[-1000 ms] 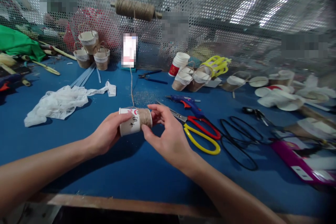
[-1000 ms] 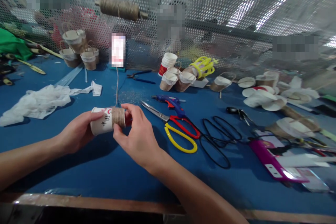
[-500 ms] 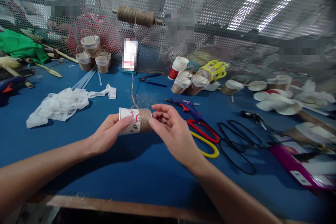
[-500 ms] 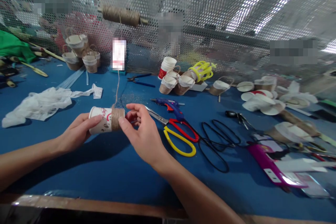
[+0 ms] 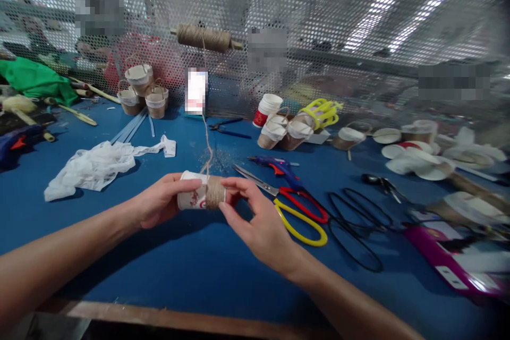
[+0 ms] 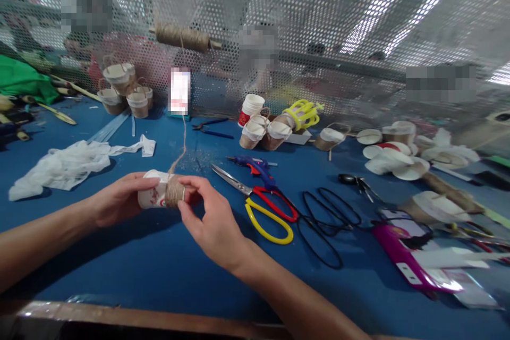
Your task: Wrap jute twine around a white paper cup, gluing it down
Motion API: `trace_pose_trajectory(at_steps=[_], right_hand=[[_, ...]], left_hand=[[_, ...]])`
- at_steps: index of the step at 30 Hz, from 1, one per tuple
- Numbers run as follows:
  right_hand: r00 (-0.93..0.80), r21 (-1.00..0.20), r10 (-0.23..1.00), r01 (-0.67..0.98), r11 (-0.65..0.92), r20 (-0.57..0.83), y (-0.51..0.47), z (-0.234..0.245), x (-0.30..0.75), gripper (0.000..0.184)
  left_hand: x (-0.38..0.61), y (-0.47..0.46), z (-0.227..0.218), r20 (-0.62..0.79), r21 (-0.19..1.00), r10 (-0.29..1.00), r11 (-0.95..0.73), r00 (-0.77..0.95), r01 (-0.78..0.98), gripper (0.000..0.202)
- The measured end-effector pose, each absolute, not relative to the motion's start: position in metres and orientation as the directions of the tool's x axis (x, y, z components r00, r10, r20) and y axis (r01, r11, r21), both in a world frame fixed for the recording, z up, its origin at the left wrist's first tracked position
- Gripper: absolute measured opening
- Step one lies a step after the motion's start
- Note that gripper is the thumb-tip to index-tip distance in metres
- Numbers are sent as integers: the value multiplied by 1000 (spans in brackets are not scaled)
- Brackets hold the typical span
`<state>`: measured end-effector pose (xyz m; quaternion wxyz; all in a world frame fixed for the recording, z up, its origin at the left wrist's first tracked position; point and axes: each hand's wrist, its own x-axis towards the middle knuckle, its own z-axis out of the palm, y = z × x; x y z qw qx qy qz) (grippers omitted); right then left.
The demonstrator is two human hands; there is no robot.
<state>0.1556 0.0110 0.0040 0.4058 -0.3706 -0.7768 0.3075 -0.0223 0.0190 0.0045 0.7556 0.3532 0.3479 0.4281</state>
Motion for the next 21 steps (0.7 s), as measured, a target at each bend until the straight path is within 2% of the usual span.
trace_pose_trajectory(at_steps=[4,8,10,12,14,17,19,21], right_hand=[[-384,-751,824,366,549,416,14,-2,161,30],[-345,-679,819,458,573,458,26,8,166,14],[-412,-676,814,462,574,410,34,15,167,12],[-486,-716,820,451,533,303,41,18,164,19],[-543,-801,828,431,416,138,47,19,159,27],[-551,-933,830,335,129,-83,55,15,147,33],[-502,-970,853,242,-21,-144,61,13,140,30],[-457,-978,872,184,-101,-176,70,13,135,28]], left_hand=[[-23,16,2,-200,901,923,305,329,-308,16],[-24,14,-3,-119,973,943,174,312,-154,16],[-23,13,-5,-114,983,942,153,315,-103,13],[-21,12,-5,-117,986,940,147,320,-72,11],[-19,9,-4,-118,989,932,142,343,-46,7],[-17,5,-4,-121,992,904,129,410,7,9],[-16,2,-4,-126,992,879,117,459,48,10],[-17,0,-4,-128,992,855,104,502,74,10]])
